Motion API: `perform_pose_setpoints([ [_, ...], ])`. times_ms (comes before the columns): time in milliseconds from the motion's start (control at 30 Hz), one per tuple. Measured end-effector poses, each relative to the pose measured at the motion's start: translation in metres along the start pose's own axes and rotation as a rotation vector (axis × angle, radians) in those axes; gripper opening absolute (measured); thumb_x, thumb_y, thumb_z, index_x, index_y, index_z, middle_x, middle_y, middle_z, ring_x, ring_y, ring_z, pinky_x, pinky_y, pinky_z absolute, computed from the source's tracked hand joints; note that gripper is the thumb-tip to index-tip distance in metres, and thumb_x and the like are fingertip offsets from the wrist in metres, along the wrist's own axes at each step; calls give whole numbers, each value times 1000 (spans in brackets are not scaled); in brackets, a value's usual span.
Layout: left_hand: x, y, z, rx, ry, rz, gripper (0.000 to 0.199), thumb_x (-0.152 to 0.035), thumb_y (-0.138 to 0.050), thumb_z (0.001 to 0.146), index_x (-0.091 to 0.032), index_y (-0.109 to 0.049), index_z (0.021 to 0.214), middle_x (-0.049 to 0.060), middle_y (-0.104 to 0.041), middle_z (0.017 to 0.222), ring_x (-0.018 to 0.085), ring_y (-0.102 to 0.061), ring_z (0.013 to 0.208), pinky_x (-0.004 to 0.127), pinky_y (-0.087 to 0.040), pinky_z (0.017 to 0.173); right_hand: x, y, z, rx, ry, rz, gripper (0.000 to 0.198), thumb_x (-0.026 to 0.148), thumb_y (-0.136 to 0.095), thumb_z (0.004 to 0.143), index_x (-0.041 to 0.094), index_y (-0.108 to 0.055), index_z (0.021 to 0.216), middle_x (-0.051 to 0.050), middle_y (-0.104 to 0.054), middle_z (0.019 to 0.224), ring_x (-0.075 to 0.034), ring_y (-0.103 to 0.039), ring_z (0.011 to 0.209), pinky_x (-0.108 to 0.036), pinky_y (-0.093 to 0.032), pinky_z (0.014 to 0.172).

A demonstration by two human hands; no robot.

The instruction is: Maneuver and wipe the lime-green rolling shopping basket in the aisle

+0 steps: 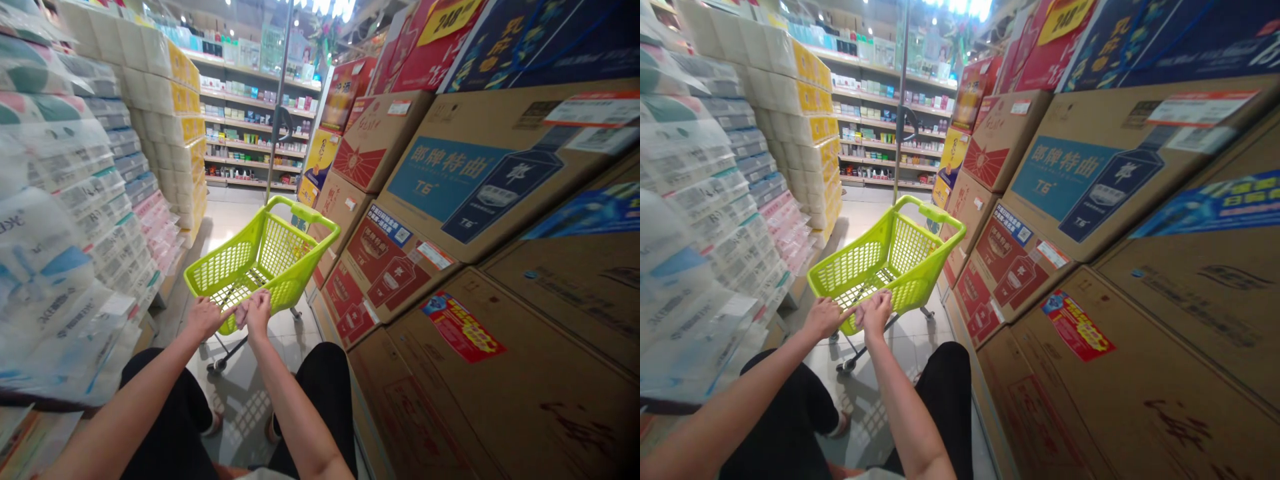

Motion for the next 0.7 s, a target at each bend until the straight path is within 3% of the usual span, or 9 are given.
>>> perform_pose_setpoints([
  [133, -10, -5, 4, -7, 5, 65, 71, -60, -19, 93, -20, -74, 74, 14, -72, 85, 26, -58, 94, 41, -31, 91, 7, 6, 12, 3, 55, -79, 8, 22, -48, 74, 24, -45, 81, 0, -55, 91, -17, -53, 91, -28, -42, 87],
  [333, -28, -7, 1, -56, 64, 74, 71, -60, -20, 93, -18, -74, 75, 16, -72, 85, 28, -59, 95, 41, -31, 90, -36, 27, 2, -39, -57, -116, 12, 19, -50, 69, 24, -43, 79, 1, -55, 76, -18, -54, 76, -26, -43, 70],
  [467, -35, -9, -4, -7, 52, 42, 73, -64, -19, 92, -18, -72, 72, 14, -72, 83, 28, -59, 95, 41, -32, 89, -44, 33, 6, -55, -76, -113, 15, 17, -51, 69, 24, -47, 82, 1, -57, 73, -17, -56, 71, -24, -43, 65],
  [567, -28, -10, -8, 99, -115, -60, 69, -66, -21, 91, -21, -70, 72, 9, -71, 80, 24, -60, 89, 39, -33, 89, -41, 37, 20, -68, -67, -108, 17, 18, -49, 71, 24, -50, 88, 1, -58, 75, -17, -57, 71, -25, -43, 64],
  [700, 12, 3, -7, 63, -191, -118, 63, -66, -22, 91, -25, -68, 79, 5, -71, 89, 23, -58, 95, 40, -28, 97, -39, 39, 35, -45, -30, -101, 21, 18, -45, 72, 24, -52, 91, 2, -58, 77, -16, -56, 70, -24, -44, 63],
])
Point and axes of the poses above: each hand's wrist, its own z-axis towards the middle knuckle, its own y-axis out of the back of the hand, x = y × z, the point moved 9 cm from there along z, towards the middle knuckle
